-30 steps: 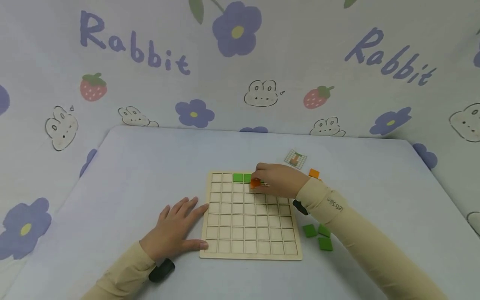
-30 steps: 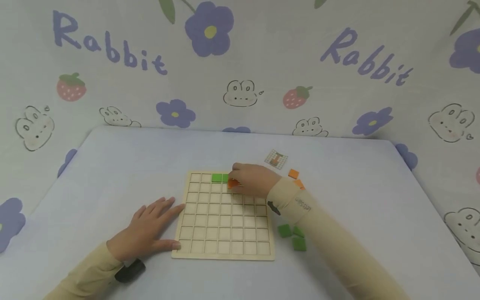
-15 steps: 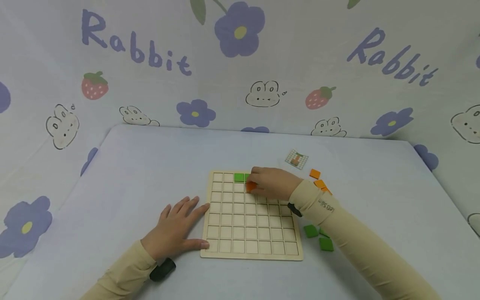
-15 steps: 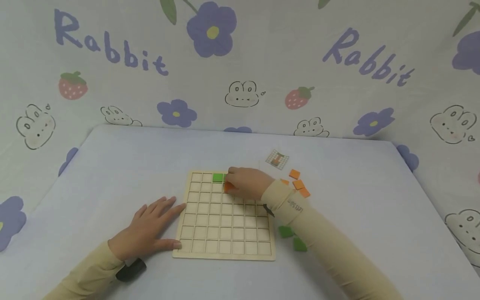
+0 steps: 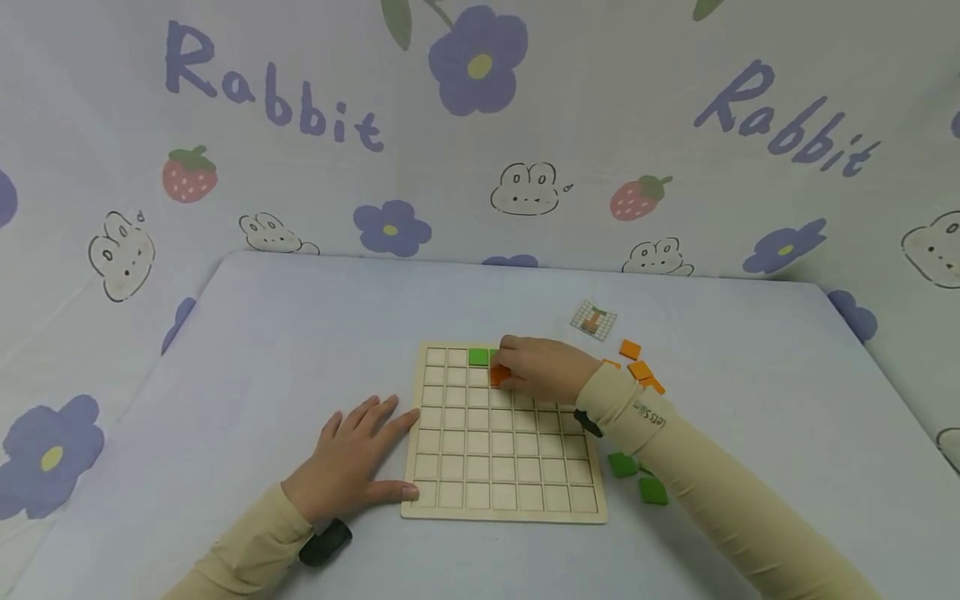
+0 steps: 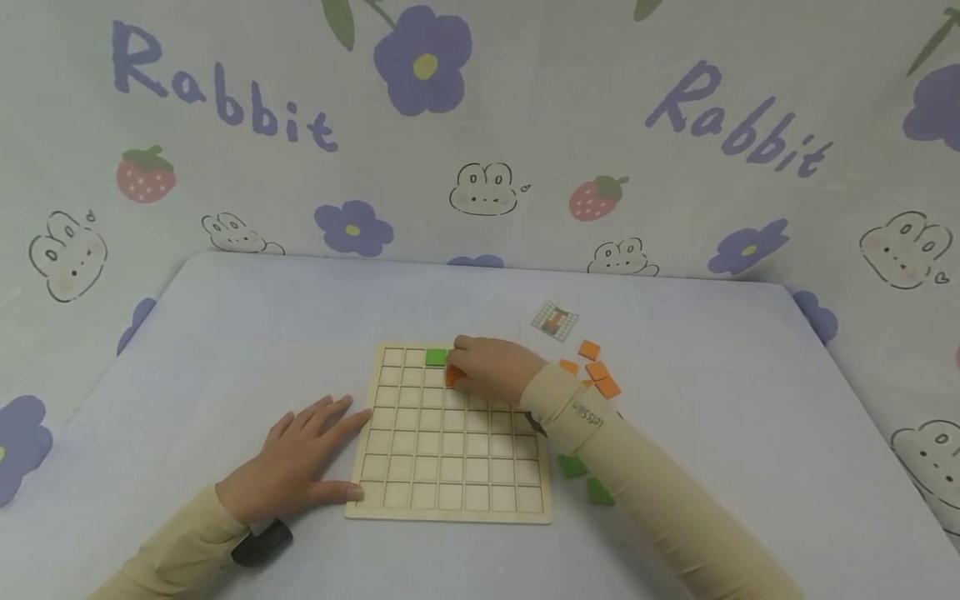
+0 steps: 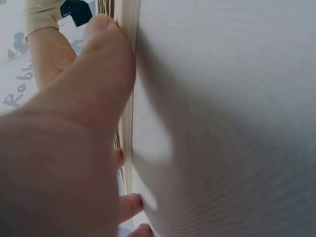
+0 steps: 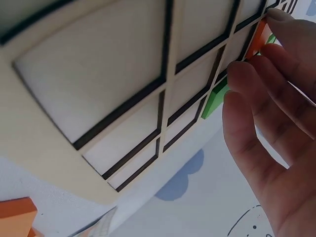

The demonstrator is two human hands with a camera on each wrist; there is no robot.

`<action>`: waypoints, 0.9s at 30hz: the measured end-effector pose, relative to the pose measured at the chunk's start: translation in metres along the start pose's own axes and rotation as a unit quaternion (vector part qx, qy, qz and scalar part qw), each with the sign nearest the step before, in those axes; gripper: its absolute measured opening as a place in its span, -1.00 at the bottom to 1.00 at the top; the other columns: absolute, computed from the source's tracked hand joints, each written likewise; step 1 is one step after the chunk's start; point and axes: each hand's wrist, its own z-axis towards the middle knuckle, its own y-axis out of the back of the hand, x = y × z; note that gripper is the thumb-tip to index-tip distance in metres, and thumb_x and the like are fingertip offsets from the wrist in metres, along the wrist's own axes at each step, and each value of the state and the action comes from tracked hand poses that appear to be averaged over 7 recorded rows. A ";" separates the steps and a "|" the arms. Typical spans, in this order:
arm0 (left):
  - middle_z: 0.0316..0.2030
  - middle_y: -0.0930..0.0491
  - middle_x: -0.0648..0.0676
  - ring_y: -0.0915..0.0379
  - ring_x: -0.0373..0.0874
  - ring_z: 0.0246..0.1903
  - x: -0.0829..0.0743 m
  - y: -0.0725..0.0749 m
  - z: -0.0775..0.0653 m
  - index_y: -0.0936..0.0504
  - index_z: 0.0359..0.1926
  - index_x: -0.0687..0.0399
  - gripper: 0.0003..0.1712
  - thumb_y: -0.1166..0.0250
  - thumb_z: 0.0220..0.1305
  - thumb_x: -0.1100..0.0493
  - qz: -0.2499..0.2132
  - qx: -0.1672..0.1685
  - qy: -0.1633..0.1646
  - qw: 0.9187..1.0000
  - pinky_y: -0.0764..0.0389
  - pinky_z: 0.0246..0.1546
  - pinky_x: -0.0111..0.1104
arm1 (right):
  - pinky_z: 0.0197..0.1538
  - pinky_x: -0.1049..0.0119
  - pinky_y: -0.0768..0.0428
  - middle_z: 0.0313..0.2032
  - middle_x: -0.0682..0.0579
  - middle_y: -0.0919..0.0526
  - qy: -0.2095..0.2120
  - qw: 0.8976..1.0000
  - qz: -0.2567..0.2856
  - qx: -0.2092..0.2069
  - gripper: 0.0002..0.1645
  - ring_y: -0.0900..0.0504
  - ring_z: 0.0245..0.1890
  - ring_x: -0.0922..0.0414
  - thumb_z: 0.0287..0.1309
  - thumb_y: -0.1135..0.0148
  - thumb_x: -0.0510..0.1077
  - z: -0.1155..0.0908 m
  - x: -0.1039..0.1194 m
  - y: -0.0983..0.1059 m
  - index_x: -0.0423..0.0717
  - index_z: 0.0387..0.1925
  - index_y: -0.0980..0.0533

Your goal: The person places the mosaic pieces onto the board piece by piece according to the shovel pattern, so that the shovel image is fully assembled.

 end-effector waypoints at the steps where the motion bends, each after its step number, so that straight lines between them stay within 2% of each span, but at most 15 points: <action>1: 0.36 -0.22 0.28 -0.09 0.28 0.35 0.000 0.000 0.000 -0.26 0.39 -0.03 -0.01 -0.29 0.03 -0.38 0.001 0.000 0.000 1.000 -0.15 0.13 0.37 | -0.16 0.36 -0.58 -0.24 0.07 -0.54 -0.001 1.000 0.002 -0.001 -0.72 -0.54 -0.30 0.23 0.23 -0.26 -0.08 0.000 0.000 0.000 -0.10 -0.07 -0.57; 12: 0.36 -0.23 0.28 -0.10 0.29 0.35 -0.001 -0.001 -0.001 -0.26 0.40 -0.01 -0.01 -0.30 0.04 -0.36 0.003 -0.003 -0.003 1.000 -0.15 0.12 0.37 | -0.17 0.40 -0.60 -0.26 0.07 -0.56 0.005 0.999 -0.031 -0.018 -0.74 -0.60 -0.27 0.22 0.19 -0.30 -0.08 -0.001 0.001 -0.004 -0.07 -0.10 -0.57; 19: 0.35 -0.23 0.29 -0.10 0.29 0.34 -0.004 0.000 -0.001 -0.26 0.39 0.01 -0.02 -0.31 0.05 -0.34 0.002 -0.002 -0.006 1.000 -0.15 0.12 0.37 | -0.14 0.39 -0.60 -0.17 0.08 -0.57 -0.010 1.000 -0.006 -0.024 -0.69 -0.63 -0.23 0.22 0.20 -0.29 -0.05 -0.011 -0.008 0.003 -0.04 -0.04 -0.56; 23: 0.35 -0.23 0.28 -0.10 0.28 0.34 -0.002 -0.002 -0.001 -0.26 0.40 0.00 -0.01 -0.30 0.04 -0.36 0.007 -0.005 -0.005 1.000 -0.16 0.12 0.37 | -0.18 0.35 -0.61 -0.13 0.04 -0.57 -0.035 0.999 0.019 -0.024 -0.70 -0.63 -0.25 0.18 0.21 -0.28 -0.10 -0.026 -0.020 0.015 -0.06 -0.03 -0.54; 27: 0.35 -0.23 0.27 -0.11 0.28 0.34 0.000 -0.005 0.000 -0.26 0.40 -0.01 0.00 -0.29 0.03 -0.38 0.012 -0.011 -0.007 1.000 -0.16 0.12 0.36 | -0.16 0.29 -0.60 -0.11 0.04 -0.57 -0.083 0.996 0.027 -0.005 -0.69 -0.61 -0.26 0.17 0.23 -0.26 -0.10 -0.042 -0.034 0.027 -0.07 -0.01 -0.54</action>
